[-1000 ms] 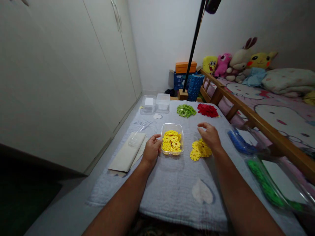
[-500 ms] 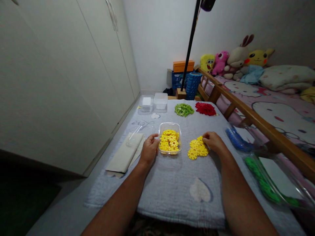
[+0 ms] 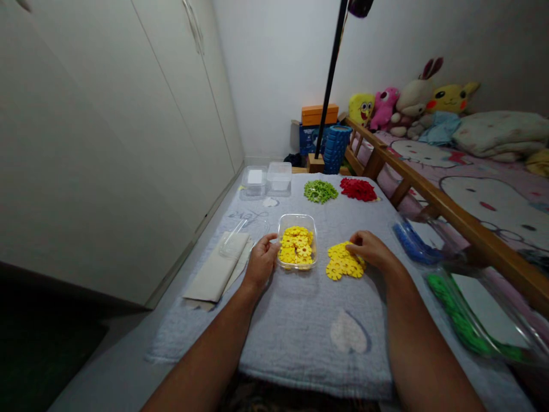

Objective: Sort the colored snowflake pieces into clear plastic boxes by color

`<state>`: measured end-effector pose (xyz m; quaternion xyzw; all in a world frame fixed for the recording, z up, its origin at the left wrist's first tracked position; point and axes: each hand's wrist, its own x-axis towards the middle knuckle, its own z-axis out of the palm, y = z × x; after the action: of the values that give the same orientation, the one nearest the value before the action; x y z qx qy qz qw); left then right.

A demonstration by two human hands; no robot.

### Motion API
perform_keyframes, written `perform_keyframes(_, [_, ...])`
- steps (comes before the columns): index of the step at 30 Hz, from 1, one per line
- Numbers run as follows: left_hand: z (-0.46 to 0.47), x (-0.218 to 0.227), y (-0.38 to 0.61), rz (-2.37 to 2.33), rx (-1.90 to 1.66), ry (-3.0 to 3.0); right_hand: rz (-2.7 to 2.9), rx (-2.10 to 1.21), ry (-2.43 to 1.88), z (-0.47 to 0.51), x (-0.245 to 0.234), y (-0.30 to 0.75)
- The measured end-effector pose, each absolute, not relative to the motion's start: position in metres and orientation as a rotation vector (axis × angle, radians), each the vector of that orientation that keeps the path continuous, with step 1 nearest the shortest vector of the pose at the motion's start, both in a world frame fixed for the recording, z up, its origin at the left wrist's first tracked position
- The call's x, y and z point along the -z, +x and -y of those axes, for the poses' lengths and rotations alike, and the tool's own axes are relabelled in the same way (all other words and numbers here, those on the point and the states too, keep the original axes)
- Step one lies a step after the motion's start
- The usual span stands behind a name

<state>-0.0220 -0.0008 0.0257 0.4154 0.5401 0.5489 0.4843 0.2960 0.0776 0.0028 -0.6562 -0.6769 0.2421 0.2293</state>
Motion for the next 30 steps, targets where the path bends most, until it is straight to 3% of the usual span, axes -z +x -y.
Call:
perform_keyframes(5, [0.000, -0.022, -0.024, -1.334, -1.332, 1.046, 1.629, -0.949, -1.637, -0.072, -0.011, 0.291])
perform_keyframes(13, [0.000, -0.020, -0.024, -1.327, -1.336, 1.042, 1.355, -1.072, -1.429, -0.059, -0.042, 0.265])
perform_keyframes(19, [-0.001, -0.020, -0.022, -1.309, -1.333, 1.015, 1.376, -0.901, -1.249, -0.057, -0.042, 0.231])
perform_keyframes(30, [0.000, -0.020, -0.022, -1.266, -1.351, 0.966, 1.801, -0.276, -1.094, -0.037, -0.050, 0.167])
